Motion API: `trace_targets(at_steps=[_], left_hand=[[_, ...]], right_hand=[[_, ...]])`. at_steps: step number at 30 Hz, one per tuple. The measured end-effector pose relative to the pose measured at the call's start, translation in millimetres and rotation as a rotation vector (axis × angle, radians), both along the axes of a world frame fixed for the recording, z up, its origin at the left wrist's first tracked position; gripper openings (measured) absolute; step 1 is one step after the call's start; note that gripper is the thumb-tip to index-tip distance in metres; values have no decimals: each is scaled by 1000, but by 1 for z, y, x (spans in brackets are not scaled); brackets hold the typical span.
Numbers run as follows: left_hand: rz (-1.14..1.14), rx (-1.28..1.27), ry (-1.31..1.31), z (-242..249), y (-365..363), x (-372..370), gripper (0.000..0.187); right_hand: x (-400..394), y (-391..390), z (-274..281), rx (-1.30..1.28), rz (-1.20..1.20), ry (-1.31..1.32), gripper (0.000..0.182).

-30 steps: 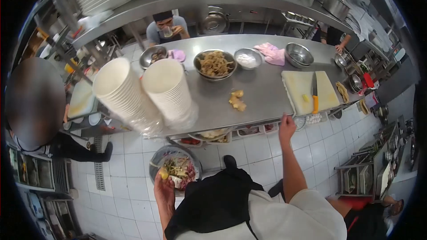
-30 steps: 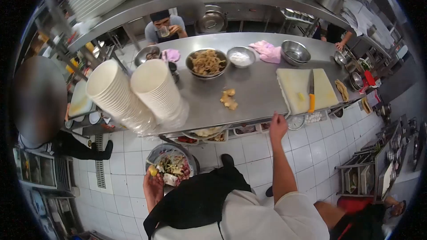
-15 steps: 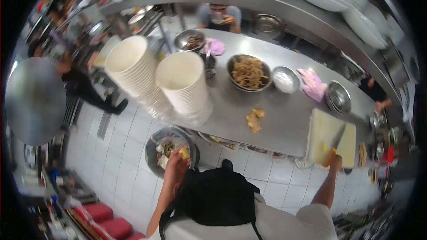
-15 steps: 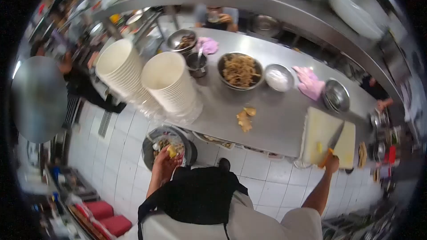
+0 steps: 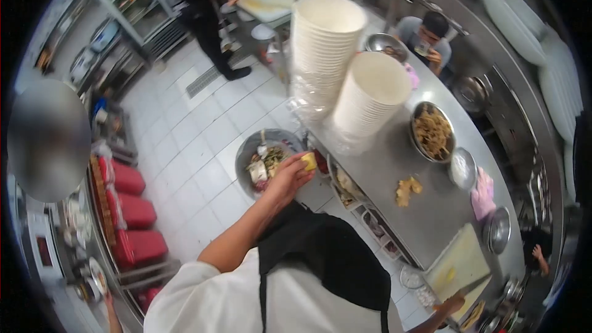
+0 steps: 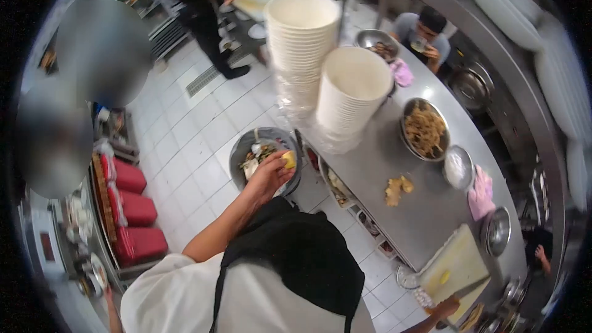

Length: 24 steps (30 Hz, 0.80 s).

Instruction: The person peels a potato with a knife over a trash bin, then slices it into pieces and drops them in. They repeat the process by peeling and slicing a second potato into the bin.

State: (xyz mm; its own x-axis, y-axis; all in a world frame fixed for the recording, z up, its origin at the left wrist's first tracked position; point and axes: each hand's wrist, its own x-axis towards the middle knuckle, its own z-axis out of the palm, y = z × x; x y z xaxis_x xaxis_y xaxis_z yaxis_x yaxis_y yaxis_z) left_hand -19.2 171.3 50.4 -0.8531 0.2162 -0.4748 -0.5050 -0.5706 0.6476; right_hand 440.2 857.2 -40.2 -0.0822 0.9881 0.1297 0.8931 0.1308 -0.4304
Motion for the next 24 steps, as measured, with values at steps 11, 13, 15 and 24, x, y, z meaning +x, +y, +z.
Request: trace_targets(at_steps=[11,13,15,24], left_hand=[[48,98,58,5,-6,7,38],[44,101,82,8,-5,10,38],[37,103,102,7,-7,16,38],[5,277,55,-1,-34,43,39]], right_hand=[[-161,-307,15,-40,354,775,39],[-210,-355,37,-343,448,832,35],[-241,-370,40,-384,788,700,29],[-386,-497,90,-106,1588,406,15]])
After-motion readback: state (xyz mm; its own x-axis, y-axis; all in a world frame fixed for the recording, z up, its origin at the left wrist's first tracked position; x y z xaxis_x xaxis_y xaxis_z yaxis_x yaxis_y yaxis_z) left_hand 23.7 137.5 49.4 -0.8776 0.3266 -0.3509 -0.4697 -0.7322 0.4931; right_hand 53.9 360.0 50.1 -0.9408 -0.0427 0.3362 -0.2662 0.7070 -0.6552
